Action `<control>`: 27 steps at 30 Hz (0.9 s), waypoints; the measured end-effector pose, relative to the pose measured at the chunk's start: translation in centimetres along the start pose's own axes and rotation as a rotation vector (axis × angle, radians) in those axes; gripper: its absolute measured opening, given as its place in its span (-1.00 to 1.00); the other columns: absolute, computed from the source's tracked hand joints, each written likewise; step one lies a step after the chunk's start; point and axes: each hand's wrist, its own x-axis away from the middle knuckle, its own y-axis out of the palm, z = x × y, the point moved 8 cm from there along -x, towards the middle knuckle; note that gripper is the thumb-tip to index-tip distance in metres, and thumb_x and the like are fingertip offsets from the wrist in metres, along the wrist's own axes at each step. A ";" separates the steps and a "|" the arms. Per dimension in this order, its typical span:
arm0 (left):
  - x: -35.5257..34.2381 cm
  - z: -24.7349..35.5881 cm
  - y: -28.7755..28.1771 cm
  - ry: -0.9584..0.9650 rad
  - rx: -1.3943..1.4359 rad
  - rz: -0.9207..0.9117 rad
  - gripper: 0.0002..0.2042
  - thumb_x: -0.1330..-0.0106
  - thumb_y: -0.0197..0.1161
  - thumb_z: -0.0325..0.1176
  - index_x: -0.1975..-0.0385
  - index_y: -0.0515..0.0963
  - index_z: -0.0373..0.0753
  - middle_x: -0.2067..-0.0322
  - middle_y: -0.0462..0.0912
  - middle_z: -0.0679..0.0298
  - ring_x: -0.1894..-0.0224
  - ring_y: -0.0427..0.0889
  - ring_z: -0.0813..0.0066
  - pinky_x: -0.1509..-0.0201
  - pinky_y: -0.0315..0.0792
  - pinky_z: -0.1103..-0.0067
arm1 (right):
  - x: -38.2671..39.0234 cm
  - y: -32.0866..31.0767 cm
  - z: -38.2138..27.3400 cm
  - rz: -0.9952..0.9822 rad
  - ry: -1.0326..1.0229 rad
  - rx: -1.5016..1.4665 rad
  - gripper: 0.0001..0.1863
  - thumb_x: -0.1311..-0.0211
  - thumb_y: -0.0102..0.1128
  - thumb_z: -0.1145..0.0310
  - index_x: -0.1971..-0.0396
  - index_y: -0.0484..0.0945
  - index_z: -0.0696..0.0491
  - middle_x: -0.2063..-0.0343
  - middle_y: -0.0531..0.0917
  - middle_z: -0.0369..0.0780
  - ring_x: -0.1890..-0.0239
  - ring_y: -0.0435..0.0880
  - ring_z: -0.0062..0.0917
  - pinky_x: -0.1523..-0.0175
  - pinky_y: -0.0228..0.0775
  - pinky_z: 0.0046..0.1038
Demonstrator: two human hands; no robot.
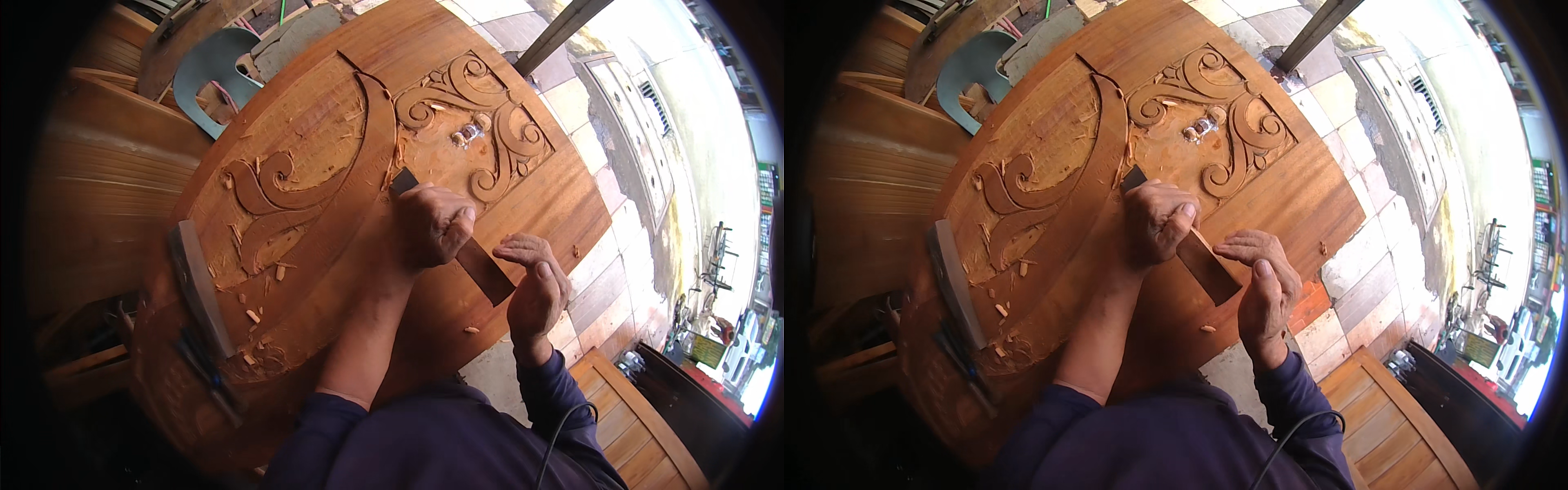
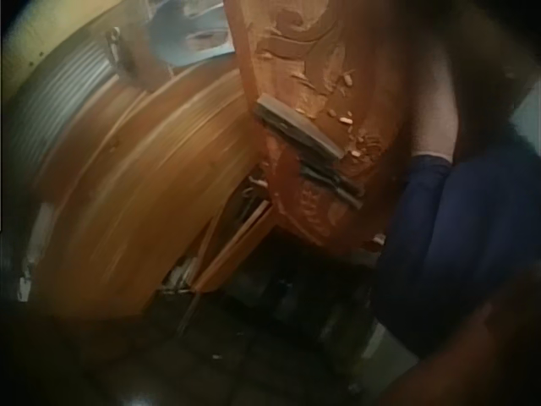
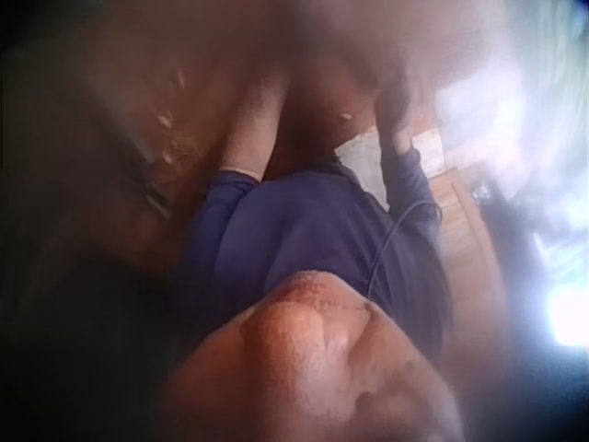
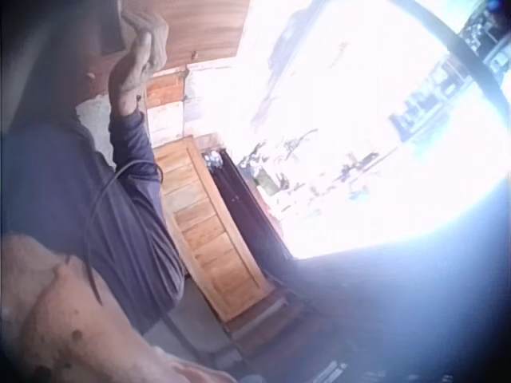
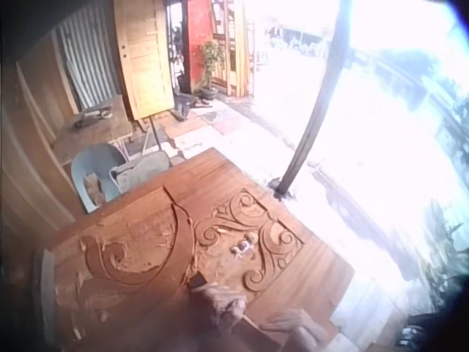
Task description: The person carves decorative patterns into a large wooden panel using a chisel and a wooden mallet.
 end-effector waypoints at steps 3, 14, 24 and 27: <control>0.1 0.5 0.2 -0.017 -0.020 -0.022 -0.64 -0.40 0.01 -0.24 0.65 0.53 -0.20 0.64 0.55 0.15 0.54 0.58 0.09 0.30 0.42 0.28 | 2.4 -4.3 -0.9 0.003 -0.063 -0.009 -0.40 -0.46 -0.14 0.14 0.26 0.81 0.33 0.26 0.82 0.02 -0.01 0.71 -0.09 -0.26 0.45 -0.14; -0.7 0.5 0.0 -0.025 -0.020 0.055 -0.66 -0.44 0.03 -0.29 0.64 0.48 -0.20 0.63 0.53 0.06 0.49 0.63 -0.02 0.30 0.50 0.20 | -1.8 -5.2 -0.8 0.009 -0.127 -0.026 -0.38 -0.51 -0.18 0.12 0.23 0.80 0.32 0.28 0.79 -0.01 -0.07 0.64 -0.15 -0.33 0.36 -0.11; -1.9 -0.7 0.2 -0.110 -0.073 0.128 -0.58 -0.50 -0.12 -0.27 0.60 0.56 -0.25 0.58 0.62 0.08 0.46 0.67 -0.01 0.25 0.53 0.24 | -6.6 -3.2 -1.7 -0.011 -0.230 -0.149 -0.42 -0.57 -0.23 0.25 0.27 0.73 0.41 0.28 0.80 0.07 0.10 0.76 -0.19 -0.33 0.47 -0.08; -2.5 -0.4 0.8 -0.123 -0.080 0.169 -0.56 -0.51 -0.13 -0.26 0.59 0.57 -0.28 0.58 0.63 0.07 0.46 0.67 0.00 0.24 0.53 0.24 | -8.2 -3.6 -0.5 -0.039 -0.163 0.001 -0.41 -0.59 -0.24 0.23 0.26 0.75 0.35 0.28 0.81 0.03 0.17 0.76 -0.32 -0.18 0.51 -0.24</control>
